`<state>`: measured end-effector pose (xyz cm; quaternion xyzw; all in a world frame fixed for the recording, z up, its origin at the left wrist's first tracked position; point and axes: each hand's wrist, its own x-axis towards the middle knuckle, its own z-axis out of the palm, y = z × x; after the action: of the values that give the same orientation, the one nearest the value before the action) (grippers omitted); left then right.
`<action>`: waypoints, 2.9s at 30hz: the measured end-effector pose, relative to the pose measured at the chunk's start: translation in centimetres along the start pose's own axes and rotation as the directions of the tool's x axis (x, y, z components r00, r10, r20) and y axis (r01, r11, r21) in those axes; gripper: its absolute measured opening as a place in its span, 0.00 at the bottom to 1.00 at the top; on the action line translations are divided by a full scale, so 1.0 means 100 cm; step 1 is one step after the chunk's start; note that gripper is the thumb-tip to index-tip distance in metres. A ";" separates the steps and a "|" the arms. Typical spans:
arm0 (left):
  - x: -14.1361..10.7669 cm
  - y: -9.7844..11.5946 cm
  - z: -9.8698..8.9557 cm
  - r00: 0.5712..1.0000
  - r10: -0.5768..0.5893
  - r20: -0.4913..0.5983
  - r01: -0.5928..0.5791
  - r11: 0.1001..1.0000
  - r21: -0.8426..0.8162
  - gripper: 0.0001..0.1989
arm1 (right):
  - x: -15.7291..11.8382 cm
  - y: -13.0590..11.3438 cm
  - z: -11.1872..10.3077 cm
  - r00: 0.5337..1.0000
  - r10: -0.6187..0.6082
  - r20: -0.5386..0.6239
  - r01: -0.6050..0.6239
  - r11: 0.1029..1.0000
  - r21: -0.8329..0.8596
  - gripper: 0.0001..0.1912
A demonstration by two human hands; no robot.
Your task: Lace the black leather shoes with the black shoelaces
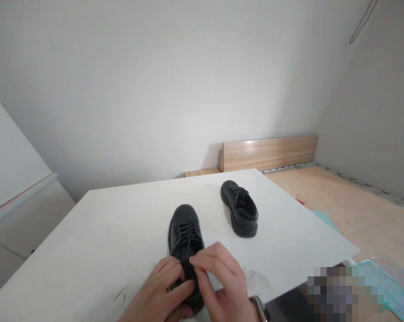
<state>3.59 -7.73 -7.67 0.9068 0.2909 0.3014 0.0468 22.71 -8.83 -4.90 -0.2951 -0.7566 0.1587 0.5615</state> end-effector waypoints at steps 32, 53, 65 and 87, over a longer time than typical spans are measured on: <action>0.022 -0.029 -0.018 0.921 -0.283 -0.269 0.281 0.959 -0.048 0.10 | 0.024 0.028 0.018 0.999 -0.045 0.006 0.045 0.999 0.011 0.11; 0.020 -0.034 -0.033 0.831 -0.515 -0.211 0.443 0.841 -0.310 0.07 | 0.022 0.039 0.012 0.858 0.512 0.043 -0.514 0.852 0.098 0.08; 0.024 -0.033 -0.029 0.877 -0.428 -0.217 0.376 0.894 -0.246 0.06 | 0.034 0.042 0.019 0.872 0.488 0.047 -0.490 0.867 0.088 0.05; 0.015 -0.026 -0.029 0.771 -0.625 -0.125 0.389 0.617 -0.684 0.06 | 0.037 0.037 0.026 0.896 0.445 -0.006 -0.416 0.842 0.343 0.04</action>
<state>1.61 -5.06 -5.22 0.6461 0.4259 0.5103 0.3751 20.55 -3.41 -5.08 -0.3647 -0.6085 0.3934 0.5848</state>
